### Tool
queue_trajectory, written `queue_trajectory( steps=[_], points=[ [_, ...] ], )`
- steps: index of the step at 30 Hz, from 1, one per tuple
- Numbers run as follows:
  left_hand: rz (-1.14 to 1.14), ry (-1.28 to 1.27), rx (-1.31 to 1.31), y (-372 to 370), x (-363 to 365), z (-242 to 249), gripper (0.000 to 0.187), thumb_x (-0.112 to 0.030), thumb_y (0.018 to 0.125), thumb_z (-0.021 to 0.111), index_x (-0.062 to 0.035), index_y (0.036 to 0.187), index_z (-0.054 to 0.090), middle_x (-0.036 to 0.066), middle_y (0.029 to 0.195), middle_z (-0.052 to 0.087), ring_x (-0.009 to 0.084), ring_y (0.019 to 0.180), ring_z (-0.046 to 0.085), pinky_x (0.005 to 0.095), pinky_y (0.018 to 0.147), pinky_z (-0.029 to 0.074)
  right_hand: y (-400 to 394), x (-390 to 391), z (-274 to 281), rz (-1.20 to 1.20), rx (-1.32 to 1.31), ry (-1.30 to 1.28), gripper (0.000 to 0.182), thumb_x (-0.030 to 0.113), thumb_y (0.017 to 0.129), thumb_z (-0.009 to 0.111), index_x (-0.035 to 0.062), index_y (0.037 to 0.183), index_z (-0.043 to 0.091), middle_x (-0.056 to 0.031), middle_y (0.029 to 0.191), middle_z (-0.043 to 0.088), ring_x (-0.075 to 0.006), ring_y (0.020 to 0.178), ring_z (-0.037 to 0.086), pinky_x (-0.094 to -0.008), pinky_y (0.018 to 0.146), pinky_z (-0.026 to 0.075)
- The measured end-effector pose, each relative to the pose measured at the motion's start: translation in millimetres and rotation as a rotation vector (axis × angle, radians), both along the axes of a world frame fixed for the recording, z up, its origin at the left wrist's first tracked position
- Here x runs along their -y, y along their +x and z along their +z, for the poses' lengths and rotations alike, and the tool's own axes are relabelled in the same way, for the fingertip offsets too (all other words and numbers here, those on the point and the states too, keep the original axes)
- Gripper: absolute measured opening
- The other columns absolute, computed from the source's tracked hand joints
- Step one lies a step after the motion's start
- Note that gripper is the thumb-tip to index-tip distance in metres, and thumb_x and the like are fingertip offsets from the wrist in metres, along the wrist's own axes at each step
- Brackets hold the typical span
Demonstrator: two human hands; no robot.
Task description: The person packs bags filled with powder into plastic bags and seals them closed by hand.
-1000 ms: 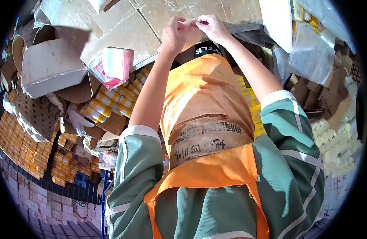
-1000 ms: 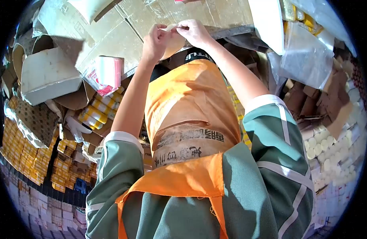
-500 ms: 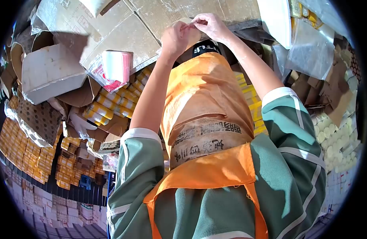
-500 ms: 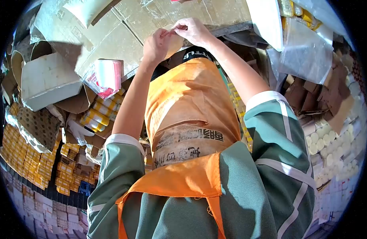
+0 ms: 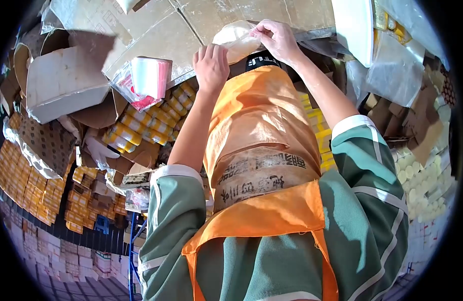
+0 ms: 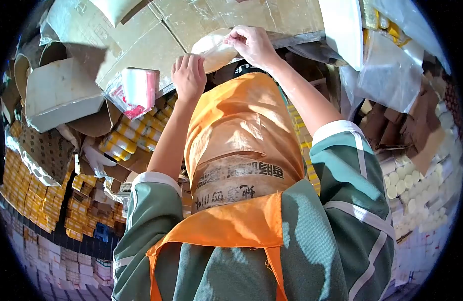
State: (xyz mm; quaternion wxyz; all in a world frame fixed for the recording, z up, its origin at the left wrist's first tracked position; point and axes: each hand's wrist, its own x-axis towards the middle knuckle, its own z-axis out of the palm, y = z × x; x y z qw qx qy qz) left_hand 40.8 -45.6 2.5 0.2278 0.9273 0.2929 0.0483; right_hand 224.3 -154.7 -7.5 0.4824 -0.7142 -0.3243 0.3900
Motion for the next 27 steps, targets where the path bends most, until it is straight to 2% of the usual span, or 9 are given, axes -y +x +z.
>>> queue_trajectory(
  steps=[10, 14, 16, 18, 19, 20, 22, 23, 27],
  points=[
    [-0.068, 0.018, -0.120, -62.1, -32.2, 8.6, 0.006, -0.014, 0.083, 0.058, -0.0096, 0.080, 0.055, 0.006, 0.078, 0.056, 0.0263, 0.080, 0.054, 0.0392, 0.074, 0.042, 2.9, 7.9, 2.5, 0.079, 0.068, -0.047, 0.006, 0.005, 0.085, 0.064, -0.0011, 0.085, 0.065, -0.0053, 0.077, 0.065, -0.0092, 0.066, 0.057, -0.0235, 0.062, 0.046],
    [0.035, -0.046, -0.128, -111.4, -58.8, -4.3, 0.008, -0.010, 0.080, 0.061, -0.0049, 0.085, 0.056, 0.010, 0.087, 0.057, 0.0318, 0.087, 0.054, 0.0429, 0.078, 0.043, 14.8, 11.8, -42.8, -0.180, -0.244, -0.031, 0.011, 0.009, 0.089, 0.061, 0.0004, 0.092, 0.068, -0.0022, 0.083, 0.067, -0.0061, 0.076, 0.056, -0.0222, 0.073, 0.046],
    [0.011, -0.193, -0.249, -120.4, -61.1, -17.6, 0.030, -0.016, 0.077, 0.068, -0.0044, 0.102, 0.057, 0.012, 0.098, 0.059, 0.0342, 0.096, 0.055, 0.0426, 0.085, 0.044, 29.3, 24.9, -58.4, -0.059, -0.338, -0.082, 0.027, 0.008, 0.086, 0.064, 0.0030, 0.112, 0.061, -0.0079, 0.105, 0.066, -0.0118, 0.094, 0.058, -0.0259, 0.086, 0.046],
    [-0.019, -0.231, -0.185, -82.9, -46.8, -10.6, 0.063, -0.023, 0.069, 0.077, -0.0048, 0.123, 0.049, 0.014, 0.109, 0.060, 0.0360, 0.107, 0.053, 0.0405, 0.093, 0.043, 29.7, 32.7, -69.2, 0.270, 0.128, -0.144, 0.055, 0.001, 0.079, 0.069, 0.0074, 0.130, 0.049, -0.0094, 0.123, 0.057, -0.0182, 0.115, 0.052, -0.0287, 0.098, 0.043],
    [-0.036, -0.303, -0.127, -65.3, -40.4, -19.3, 0.074, -0.024, 0.066, 0.079, -0.0048, 0.128, 0.045, 0.015, 0.114, 0.059, 0.0368, 0.109, 0.053, 0.0402, 0.094, 0.043, 21.3, 38.6, -97.6, 0.289, -0.141, -0.062, 0.079, 0.006, 0.069, 0.074, 0.0129, 0.139, 0.038, -0.0156, 0.140, 0.043, -0.0289, 0.130, 0.041, -0.0362, 0.106, 0.037],
    [-0.056, -0.377, -0.067, -44.9, -35.7, -33.5, 0.084, -0.025, 0.064, 0.082, -0.0048, 0.134, 0.040, 0.017, 0.118, 0.059, 0.0375, 0.110, 0.053, 0.0399, 0.095, 0.043, 16.6, 22.0, -55.8, 0.378, 0.205, -0.241, 0.079, 0.007, 0.066, 0.077, 0.0120, 0.137, 0.043, -0.0151, 0.141, 0.042, -0.0292, 0.129, 0.041, -0.0361, 0.107, 0.035],
    [0.050, -0.735, 0.168, -5.1, -24.0, -73.7, 0.081, -0.021, 0.064, 0.082, -0.0027, 0.132, 0.042, 0.016, 0.118, 0.060, 0.0322, 0.109, 0.057, 0.0375, 0.095, 0.045, 2.0, -0.5, -65.2, 0.406, 0.073, 0.144, 0.063, 0.013, 0.065, 0.082, 0.0038, 0.122, 0.057, -0.0126, 0.131, 0.053, -0.0238, 0.121, 0.049, -0.0342, 0.105, 0.036],
    [0.103, -1.112, 0.226, 13.2, -29.3, -74.9, 0.075, -0.018, 0.069, 0.082, -0.0029, 0.132, 0.043, 0.010, 0.123, 0.057, 0.0188, 0.110, 0.055, 0.0314, 0.097, 0.043, 0.5, -14.4, -40.4, 0.268, -0.388, -0.257, 0.054, 0.012, 0.070, 0.081, 0.0038, 0.118, 0.060, -0.0084, 0.122, 0.060, -0.0200, 0.109, 0.055, -0.0312, 0.100, 0.041],
    [0.344, -1.022, 0.295, 64.5, -67.4, -57.3, 0.035, -0.030, 0.091, 0.058, 0.0023, 0.102, 0.064, 0.011, 0.096, 0.068, 0.0173, 0.090, 0.064, 0.0312, 0.081, 0.051, 22.7, -44.9, -57.6, -0.198, -0.626, -0.278, 0.047, 0.014, 0.080, 0.073, 0.0052, 0.123, 0.054, -0.0059, 0.114, 0.061, -0.0137, 0.100, 0.057, -0.0310, 0.090, 0.047]
  ],
)
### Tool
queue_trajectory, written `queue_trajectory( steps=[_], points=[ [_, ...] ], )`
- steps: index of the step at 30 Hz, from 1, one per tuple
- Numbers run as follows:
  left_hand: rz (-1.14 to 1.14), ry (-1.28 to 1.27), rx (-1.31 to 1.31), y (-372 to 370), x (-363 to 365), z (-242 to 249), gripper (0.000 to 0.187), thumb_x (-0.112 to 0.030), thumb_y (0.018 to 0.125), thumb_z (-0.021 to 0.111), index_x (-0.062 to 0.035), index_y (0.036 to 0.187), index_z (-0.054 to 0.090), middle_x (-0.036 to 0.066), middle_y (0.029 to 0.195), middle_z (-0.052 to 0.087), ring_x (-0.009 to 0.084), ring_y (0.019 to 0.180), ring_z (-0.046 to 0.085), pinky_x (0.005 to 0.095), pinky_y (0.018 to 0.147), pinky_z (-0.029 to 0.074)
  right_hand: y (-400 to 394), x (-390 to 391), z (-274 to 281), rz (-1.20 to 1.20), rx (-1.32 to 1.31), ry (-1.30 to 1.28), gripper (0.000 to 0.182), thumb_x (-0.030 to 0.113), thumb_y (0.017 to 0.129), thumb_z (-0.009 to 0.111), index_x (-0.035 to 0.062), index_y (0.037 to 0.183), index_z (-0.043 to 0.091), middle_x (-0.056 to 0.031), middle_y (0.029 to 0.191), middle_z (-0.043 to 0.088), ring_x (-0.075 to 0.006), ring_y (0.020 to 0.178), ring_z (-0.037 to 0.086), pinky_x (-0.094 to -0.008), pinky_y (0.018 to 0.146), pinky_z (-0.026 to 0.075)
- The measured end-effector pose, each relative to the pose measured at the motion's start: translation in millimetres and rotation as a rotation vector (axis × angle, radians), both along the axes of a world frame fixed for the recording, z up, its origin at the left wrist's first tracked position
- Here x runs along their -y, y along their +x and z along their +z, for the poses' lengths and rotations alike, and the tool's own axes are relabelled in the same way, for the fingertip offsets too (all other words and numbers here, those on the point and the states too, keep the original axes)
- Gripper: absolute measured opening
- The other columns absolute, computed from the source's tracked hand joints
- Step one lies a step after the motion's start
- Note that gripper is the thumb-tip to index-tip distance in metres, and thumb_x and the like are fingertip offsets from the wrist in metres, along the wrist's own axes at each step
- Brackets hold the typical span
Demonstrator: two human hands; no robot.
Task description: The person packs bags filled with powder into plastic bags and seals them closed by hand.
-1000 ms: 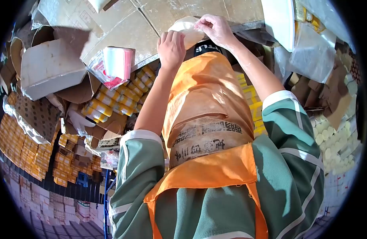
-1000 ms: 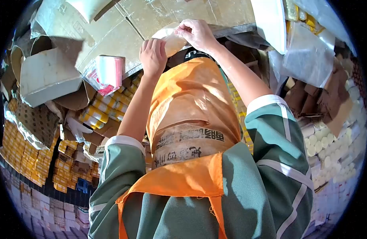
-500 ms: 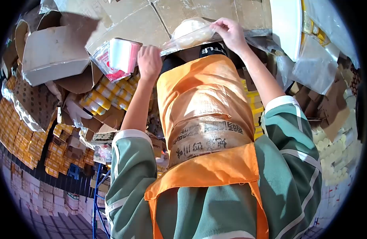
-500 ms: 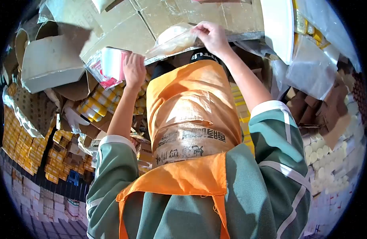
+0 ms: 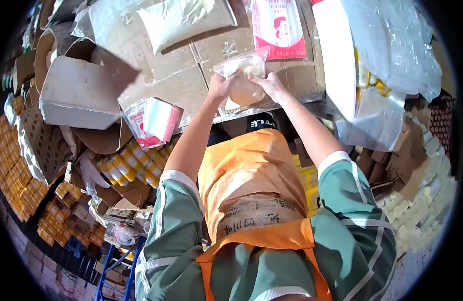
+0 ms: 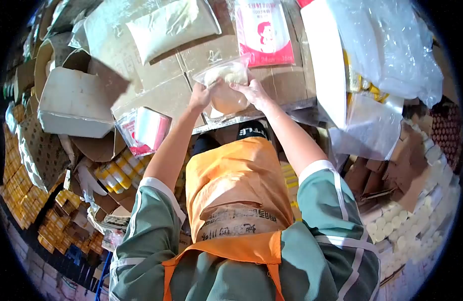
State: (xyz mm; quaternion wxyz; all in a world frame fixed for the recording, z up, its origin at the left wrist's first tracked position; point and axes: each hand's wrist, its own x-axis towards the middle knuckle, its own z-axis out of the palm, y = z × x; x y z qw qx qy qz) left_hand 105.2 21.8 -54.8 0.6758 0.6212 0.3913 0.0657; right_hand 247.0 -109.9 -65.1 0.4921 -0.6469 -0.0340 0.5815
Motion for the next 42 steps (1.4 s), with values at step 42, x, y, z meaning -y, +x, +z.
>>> queue_trajectory(
  steps=[42],
  points=[
    [0.770, -0.231, 0.205, -472.7, -102.6, 101.9, 0.050, -0.027, 0.078, 0.074, -0.0060, 0.121, 0.058, 0.003, 0.110, 0.063, 0.0133, 0.097, 0.059, 0.0309, 0.086, 0.048, -427.8, -259.3, 44.8, 0.533, -0.335, 0.165, 0.062, 0.016, 0.078, 0.072, 0.0029, 0.131, 0.043, -0.0170, 0.118, 0.057, -0.0326, 0.098, 0.062, -0.0471, 0.080, 0.055]
  ],
)
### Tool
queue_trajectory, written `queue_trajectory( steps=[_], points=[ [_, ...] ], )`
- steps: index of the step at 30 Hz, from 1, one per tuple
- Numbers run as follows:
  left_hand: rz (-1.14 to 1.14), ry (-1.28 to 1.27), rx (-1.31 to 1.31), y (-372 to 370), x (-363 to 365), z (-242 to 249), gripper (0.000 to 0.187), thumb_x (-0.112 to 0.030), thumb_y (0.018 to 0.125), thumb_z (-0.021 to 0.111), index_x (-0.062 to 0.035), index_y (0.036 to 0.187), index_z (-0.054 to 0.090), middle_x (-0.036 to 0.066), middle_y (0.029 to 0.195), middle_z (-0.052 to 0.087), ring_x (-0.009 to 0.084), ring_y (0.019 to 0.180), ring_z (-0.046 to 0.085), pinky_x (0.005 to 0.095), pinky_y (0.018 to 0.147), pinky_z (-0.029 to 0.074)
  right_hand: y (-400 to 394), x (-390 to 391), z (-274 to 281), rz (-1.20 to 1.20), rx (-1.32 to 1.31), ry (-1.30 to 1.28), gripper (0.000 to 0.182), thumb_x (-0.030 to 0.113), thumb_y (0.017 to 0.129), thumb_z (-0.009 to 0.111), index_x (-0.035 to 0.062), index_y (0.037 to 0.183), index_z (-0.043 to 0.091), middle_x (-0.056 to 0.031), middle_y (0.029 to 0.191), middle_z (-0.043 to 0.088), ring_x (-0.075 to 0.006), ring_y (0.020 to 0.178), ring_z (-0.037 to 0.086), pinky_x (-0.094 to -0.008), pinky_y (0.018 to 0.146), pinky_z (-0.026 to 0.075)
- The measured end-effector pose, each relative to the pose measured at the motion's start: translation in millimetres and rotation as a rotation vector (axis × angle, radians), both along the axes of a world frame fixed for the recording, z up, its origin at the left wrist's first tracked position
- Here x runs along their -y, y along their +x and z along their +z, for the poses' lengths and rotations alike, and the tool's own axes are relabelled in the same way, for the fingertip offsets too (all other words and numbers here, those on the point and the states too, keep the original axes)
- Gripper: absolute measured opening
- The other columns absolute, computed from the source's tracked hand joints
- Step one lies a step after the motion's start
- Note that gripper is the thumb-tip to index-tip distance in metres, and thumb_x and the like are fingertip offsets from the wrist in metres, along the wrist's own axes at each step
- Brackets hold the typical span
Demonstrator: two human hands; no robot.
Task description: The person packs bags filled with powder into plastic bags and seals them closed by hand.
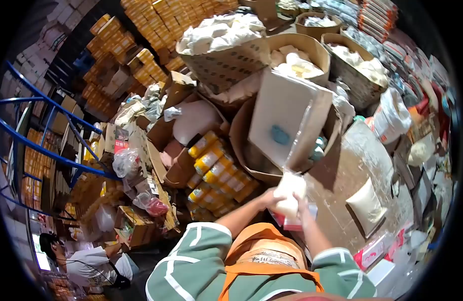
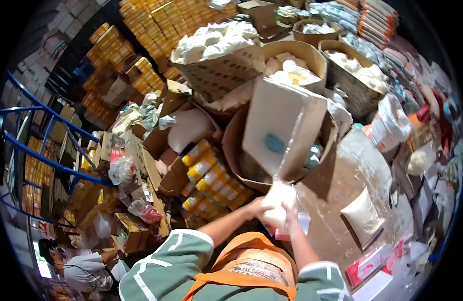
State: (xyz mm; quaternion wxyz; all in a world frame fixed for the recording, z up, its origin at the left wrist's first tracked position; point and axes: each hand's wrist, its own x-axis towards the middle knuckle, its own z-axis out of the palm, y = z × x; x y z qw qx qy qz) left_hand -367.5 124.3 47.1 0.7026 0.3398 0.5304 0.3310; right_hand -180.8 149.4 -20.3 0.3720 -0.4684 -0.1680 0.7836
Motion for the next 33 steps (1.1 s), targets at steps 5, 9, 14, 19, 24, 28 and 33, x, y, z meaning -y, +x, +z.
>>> queue_trajectory(
  steps=[5, 9, 14, 19, 24, 28, 33],
  points=[
    [0.563, 0.445, 0.089, -186.9, -157.4, 171.3, 0.037, -0.019, 0.084, 0.069, -0.0039, 0.114, 0.054, 0.005, 0.103, 0.063, 0.0151, 0.088, 0.062, 0.0297, 0.075, 0.053, -199.9, -228.1, 212.3, 0.270, -0.314, 0.411, 0.049, 0.026, 0.090, 0.058, 0.0079, 0.133, 0.041, -0.0115, 0.120, 0.057, -0.0248, 0.103, 0.059, -0.0407, 0.085, 0.052],
    [0.975, 0.789, 0.188, -299.4, -217.4, 279.2, 0.022, -0.016, 0.091, 0.052, -0.0019, 0.107, 0.056, 0.010, 0.101, 0.065, 0.0223, 0.092, 0.064, 0.0366, 0.079, 0.053, -337.4, -433.2, 274.3, 0.167, -0.733, 0.352, 0.056, 0.033, 0.097, 0.044, 0.0058, 0.143, 0.026, -0.0123, 0.143, 0.038, -0.0277, 0.125, 0.044, -0.0354, 0.106, 0.034],
    [0.835, 0.491, -0.020, -307.5, -130.8, 183.3, 0.018, -0.017, 0.090, 0.054, -0.0053, 0.103, 0.058, 0.010, 0.091, 0.065, 0.0208, 0.080, 0.065, 0.0355, 0.069, 0.054, -331.6, -368.4, 246.2, 0.260, -0.331, 0.424, 0.054, 0.030, 0.096, 0.045, 0.0110, 0.143, 0.027, -0.0154, 0.134, 0.048, -0.0271, 0.118, 0.051, -0.0400, 0.102, 0.039],
    [0.883, -0.166, 0.032, -231.9, 71.8, -37.7, 0.016, -0.016, 0.091, 0.053, -0.0043, 0.101, 0.056, 0.009, 0.078, 0.061, 0.0174, 0.059, 0.058, 0.0278, 0.047, 0.046, -208.3, -263.8, 110.9, 0.358, -0.161, 0.228, 0.034, 0.022, 0.097, 0.048, 0.0038, 0.126, 0.048, -0.0102, 0.109, 0.062, -0.0207, 0.095, 0.063, -0.0329, 0.081, 0.052],
    [1.168, -0.610, 0.056, -189.3, 178.4, -58.3, 0.008, -0.013, 0.084, 0.051, -0.0064, 0.079, 0.052, 0.008, 0.060, 0.054, 0.0172, 0.046, 0.051, 0.0254, 0.036, 0.037, -53.9, -186.1, 96.2, 0.093, -0.038, 0.136, 0.024, 0.026, 0.092, 0.054, 0.0131, 0.112, 0.056, -0.0017, 0.092, 0.061, -0.0136, 0.078, 0.059, -0.0257, 0.062, 0.047],
    [1.036, -0.240, -0.069, -237.8, 126.2, -9.0, 0.005, -0.008, 0.078, 0.053, -0.0081, 0.076, 0.048, 0.006, 0.062, 0.052, 0.0157, 0.048, 0.051, 0.0267, 0.039, 0.040, 23.8, -158.9, 165.6, -0.158, 0.017, 0.292, 0.011, 0.021, 0.090, 0.055, 0.0154, 0.099, 0.058, 0.0032, 0.080, 0.061, -0.0096, 0.067, 0.058, -0.0232, 0.056, 0.046],
    [0.935, 0.358, -0.227, -265.2, -0.2, 92.8, 0.009, 0.000, 0.082, 0.053, -0.0084, 0.085, 0.054, 0.000, 0.070, 0.054, 0.0089, 0.054, 0.047, 0.0232, 0.047, 0.038, 77.9, -132.6, 269.6, -0.368, 0.205, 0.690, 0.015, 0.018, 0.088, 0.058, 0.0078, 0.099, 0.055, 0.0007, 0.076, 0.054, -0.0078, 0.068, 0.052, -0.0201, 0.059, 0.040]
  ],
)
